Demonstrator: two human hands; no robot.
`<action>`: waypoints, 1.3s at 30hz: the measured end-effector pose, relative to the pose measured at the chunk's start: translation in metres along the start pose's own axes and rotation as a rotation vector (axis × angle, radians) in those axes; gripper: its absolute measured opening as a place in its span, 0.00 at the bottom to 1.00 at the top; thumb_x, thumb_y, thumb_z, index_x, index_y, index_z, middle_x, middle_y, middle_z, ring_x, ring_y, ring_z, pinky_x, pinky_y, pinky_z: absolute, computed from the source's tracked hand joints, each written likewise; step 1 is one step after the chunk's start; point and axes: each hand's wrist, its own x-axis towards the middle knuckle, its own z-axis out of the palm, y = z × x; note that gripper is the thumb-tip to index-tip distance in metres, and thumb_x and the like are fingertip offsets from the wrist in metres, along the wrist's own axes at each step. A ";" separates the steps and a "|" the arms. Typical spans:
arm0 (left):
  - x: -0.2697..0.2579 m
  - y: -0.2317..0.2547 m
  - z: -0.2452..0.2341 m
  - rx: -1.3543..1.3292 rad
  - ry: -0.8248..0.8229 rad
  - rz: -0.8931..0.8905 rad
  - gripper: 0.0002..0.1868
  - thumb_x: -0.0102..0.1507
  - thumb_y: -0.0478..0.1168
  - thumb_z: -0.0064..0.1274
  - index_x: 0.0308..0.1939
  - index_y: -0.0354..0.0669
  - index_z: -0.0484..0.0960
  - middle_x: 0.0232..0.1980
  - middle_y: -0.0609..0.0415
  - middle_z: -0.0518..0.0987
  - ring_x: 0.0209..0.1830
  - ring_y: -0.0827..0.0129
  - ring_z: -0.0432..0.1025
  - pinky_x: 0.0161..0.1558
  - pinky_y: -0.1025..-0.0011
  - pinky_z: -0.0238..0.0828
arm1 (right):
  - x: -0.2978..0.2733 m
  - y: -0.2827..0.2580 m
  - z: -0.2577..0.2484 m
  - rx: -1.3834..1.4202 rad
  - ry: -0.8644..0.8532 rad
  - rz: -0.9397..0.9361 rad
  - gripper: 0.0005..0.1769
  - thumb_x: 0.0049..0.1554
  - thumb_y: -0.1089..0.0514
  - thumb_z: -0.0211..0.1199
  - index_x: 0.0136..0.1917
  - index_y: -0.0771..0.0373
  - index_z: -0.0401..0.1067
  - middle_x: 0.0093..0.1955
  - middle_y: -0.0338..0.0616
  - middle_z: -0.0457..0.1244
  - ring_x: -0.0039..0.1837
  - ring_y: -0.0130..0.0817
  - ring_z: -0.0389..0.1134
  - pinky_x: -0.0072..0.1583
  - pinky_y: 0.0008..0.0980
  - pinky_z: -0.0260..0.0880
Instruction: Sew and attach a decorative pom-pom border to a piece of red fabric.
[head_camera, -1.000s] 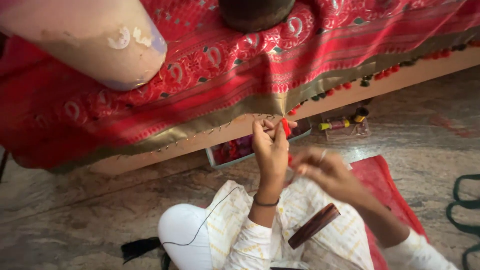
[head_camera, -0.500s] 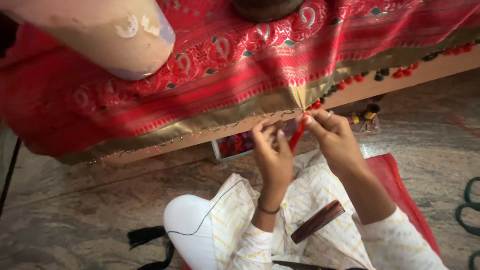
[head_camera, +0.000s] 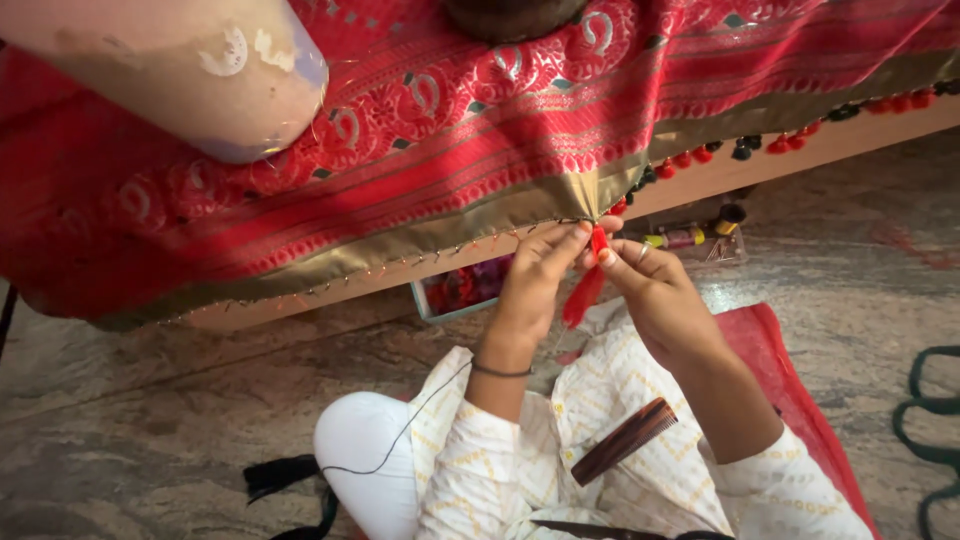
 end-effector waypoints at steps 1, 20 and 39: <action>0.002 -0.009 -0.006 -0.165 -0.063 -0.087 0.17 0.77 0.43 0.49 0.57 0.29 0.84 0.50 0.55 0.83 0.46 0.78 0.72 0.52 0.79 0.69 | 0.000 0.000 -0.002 0.070 -0.035 0.034 0.12 0.67 0.58 0.55 0.55 0.69 0.75 0.51 0.41 0.69 0.54 0.27 0.68 0.59 0.32 0.67; -0.010 -0.035 0.028 -0.069 0.306 0.115 0.13 0.71 0.40 0.51 0.52 0.32 0.80 0.50 0.52 0.83 0.48 0.73 0.78 0.53 0.75 0.78 | -0.055 0.043 -0.066 -0.258 0.008 0.258 0.15 0.63 0.58 0.59 0.53 0.70 0.81 0.37 0.41 0.68 0.40 0.28 0.63 0.46 0.30 0.63; -0.012 -0.022 0.024 -0.091 0.422 0.012 0.12 0.62 0.30 0.49 0.50 0.38 0.77 0.46 0.61 0.82 0.47 0.77 0.75 0.53 0.77 0.73 | 0.041 0.019 -0.003 -0.172 0.049 -0.106 0.12 0.64 0.59 0.61 0.52 0.72 0.78 0.44 0.39 0.71 0.46 0.23 0.69 0.50 0.25 0.71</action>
